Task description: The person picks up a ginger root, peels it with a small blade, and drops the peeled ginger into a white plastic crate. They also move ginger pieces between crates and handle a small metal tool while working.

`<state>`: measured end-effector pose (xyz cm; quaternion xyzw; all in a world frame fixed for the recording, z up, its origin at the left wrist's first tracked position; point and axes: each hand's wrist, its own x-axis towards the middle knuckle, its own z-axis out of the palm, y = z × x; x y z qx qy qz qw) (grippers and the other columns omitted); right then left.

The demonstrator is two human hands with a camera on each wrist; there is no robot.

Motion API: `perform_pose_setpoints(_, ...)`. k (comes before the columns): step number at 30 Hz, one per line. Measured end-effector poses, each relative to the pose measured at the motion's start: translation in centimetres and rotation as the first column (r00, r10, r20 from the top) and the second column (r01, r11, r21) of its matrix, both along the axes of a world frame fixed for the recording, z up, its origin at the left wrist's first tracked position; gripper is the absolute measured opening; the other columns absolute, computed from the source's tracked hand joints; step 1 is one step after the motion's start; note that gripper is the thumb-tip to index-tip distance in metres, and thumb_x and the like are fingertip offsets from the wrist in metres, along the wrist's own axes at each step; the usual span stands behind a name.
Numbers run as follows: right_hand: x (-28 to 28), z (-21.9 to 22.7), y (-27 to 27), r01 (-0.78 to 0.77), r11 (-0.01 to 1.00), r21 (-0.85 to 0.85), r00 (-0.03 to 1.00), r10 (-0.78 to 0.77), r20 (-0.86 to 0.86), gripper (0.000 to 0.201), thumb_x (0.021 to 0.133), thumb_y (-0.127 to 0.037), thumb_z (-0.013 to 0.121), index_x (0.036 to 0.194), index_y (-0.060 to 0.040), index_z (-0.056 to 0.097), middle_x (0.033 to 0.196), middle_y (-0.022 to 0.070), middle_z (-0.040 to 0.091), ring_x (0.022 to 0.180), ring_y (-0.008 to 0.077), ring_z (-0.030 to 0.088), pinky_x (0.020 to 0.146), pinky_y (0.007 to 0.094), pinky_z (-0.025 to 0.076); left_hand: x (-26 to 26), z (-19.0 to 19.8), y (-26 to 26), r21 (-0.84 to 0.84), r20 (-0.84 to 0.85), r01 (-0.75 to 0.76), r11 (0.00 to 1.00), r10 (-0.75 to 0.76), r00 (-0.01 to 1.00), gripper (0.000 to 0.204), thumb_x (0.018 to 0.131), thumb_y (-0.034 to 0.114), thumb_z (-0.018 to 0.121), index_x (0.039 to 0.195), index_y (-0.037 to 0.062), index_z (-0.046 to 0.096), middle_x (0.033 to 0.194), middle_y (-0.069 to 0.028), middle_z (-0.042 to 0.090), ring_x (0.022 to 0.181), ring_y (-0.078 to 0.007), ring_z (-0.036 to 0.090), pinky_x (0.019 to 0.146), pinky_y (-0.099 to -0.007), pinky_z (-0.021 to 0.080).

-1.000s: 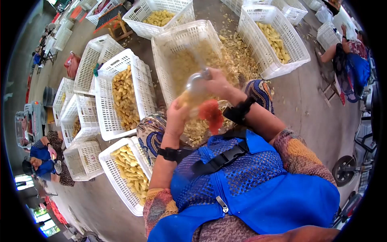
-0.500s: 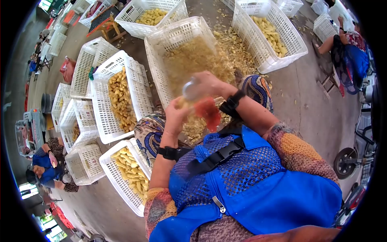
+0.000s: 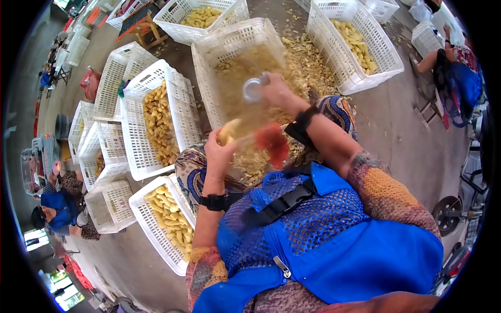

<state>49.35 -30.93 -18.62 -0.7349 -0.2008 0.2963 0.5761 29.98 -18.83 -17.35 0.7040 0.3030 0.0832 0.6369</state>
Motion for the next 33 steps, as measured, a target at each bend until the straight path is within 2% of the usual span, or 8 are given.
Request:
perform_pose_setpoints(5, -1.0, -3.0, 1.5, -0.139, 0.979, -0.149, 0.968, 0.166, 0.190, 0.031, 0.074, -0.028, 0.075, 0.092, -0.0033, 0.067, 0.082, 0.0079, 0.068, 0.072, 0.0139, 0.063, 0.063, 0.0295, 0.050, 0.0, -5.0, 1.2, 0.540, 0.098, 0.018, 0.841, -0.084, 0.992, 0.056, 0.065, 0.005, 0.064, 0.118, -0.0047, 0.051, 0.087, -0.0072, 0.059, 0.057, -0.0081, 0.053, 0.046, -0.0203, 0.042)
perform_pose_setpoints(8, -0.1, -0.5, 0.5, 0.030, 0.999, 0.043, 0.999, -0.030, -0.018, 0.029, 0.074, -0.027, 0.075, 0.091, -0.0041, 0.068, 0.081, 0.0073, 0.068, 0.068, 0.0128, 0.061, 0.061, 0.0295, 0.050, -0.2, -1.3, 0.5, 0.045, 0.029, -0.066, 0.997, 0.064, 0.998, 0.053, 0.067, 0.004, 0.064, 0.118, -0.0036, 0.050, 0.083, -0.0057, 0.058, 0.061, -0.0072, 0.052, 0.045, -0.0197, 0.040)
perform_pose_setpoints(14, -2.1, -2.4, 1.4, -0.274, 0.959, -0.069, 0.892, 0.280, 0.355, 0.021, 0.076, -0.018, 0.072, 0.082, -0.0017, 0.060, 0.069, 0.0068, 0.060, 0.061, 0.0120, 0.055, 0.055, 0.0302, 0.046, 0.2, -1.6, 0.8, -0.712, 0.013, -0.087, 0.697, 0.138, 0.990, 0.036, 0.079, -0.002, 0.049, 0.115, -0.0023, 0.047, 0.085, -0.0039, 0.050, 0.057, -0.0078, 0.044, 0.042, -0.0167, 0.036)
perform_pose_setpoints(17, -2.4, -1.4, 0.7, -0.193, 0.980, 0.041, 0.957, 0.179, 0.228, 0.022, 0.075, -0.017, 0.072, 0.084, -0.0014, 0.060, 0.069, 0.0071, 0.061, 0.060, 0.0123, 0.055, 0.055, 0.0308, 0.045, 0.7, -0.8, 0.8, -0.834, 0.046, -0.038, 0.550, 0.138, 0.989, 0.031, 0.079, -0.002, 0.050, 0.110, -0.0013, 0.048, 0.085, -0.0043, 0.051, 0.057, -0.0075, 0.044, 0.041, -0.0166, 0.036)
perform_pose_setpoints(20, -1.7, -2.8, 0.3, -0.275, 0.959, 0.074, 0.931, 0.246, 0.271, 0.021, 0.077, -0.019, 0.072, 0.086, -0.0024, 0.062, 0.070, 0.0061, 0.062, 0.063, 0.0124, 0.056, 0.058, 0.0302, 0.046, 0.5, -1.1, 0.5, -0.740, -0.005, -0.054, 0.670, 0.074, 0.997, 0.033, 0.079, -0.002, 0.050, 0.112, -0.0024, 0.047, 0.090, -0.0076, 0.052, 0.057, -0.0069, 0.045, 0.041, -0.0153, 0.036)
perform_pose_setpoints(24, 1.0, 2.8, -1.6, 0.094, 0.996, 0.006, 0.993, -0.093, -0.066, 0.024, 0.077, -0.023, 0.073, 0.090, -0.0039, 0.064, 0.073, 0.0051, 0.063, 0.067, 0.0124, 0.057, 0.063, 0.0286, 0.047, -1.3, 1.2, 0.6, -0.643, -0.096, -0.121, 0.756, 0.078, 0.992, 0.030, 0.077, -0.001, 0.054, 0.108, 0.0014, 0.055, 0.077, 0.0026, 0.051, 0.056, -0.0040, 0.042, 0.043, -0.0153, 0.031)
perform_pose_setpoints(31, -2.4, -0.1, -0.3, -0.317, 0.948, 0.017, 0.911, 0.299, 0.283, 0.030, 0.076, -0.025, 0.074, 0.097, -0.0046, 0.065, 0.077, 0.0054, 0.065, 0.072, 0.0163, 0.062, 0.064, 0.0309, 0.050, -1.4, -4.1, 2.2, -0.969, 0.085, 0.048, 0.241, 0.146, 0.986, 0.042, 0.078, 0.003, 0.055, 0.117, -0.0071, 0.043, 0.094, -0.0185, 0.052, 0.061, -0.0100, 0.048, 0.041, -0.0162, 0.040)
perform_pose_setpoints(33, -1.9, -0.5, -0.3, -0.261, 0.963, -0.066, 0.930, 0.270, 0.250, 0.030, 0.075, -0.024, 0.075, 0.097, -0.0045, 0.065, 0.077, 0.0058, 0.066, 0.073, 0.0164, 0.063, 0.063, 0.0316, 0.050, -1.7, -4.0, 2.2, -0.957, 0.052, 0.005, 0.289, 0.157, 0.986, 0.040, 0.078, 0.002, 0.055, 0.116, -0.0057, 0.044, 0.094, -0.0178, 0.052, 0.061, -0.0096, 0.048, 0.041, -0.0163, 0.039)
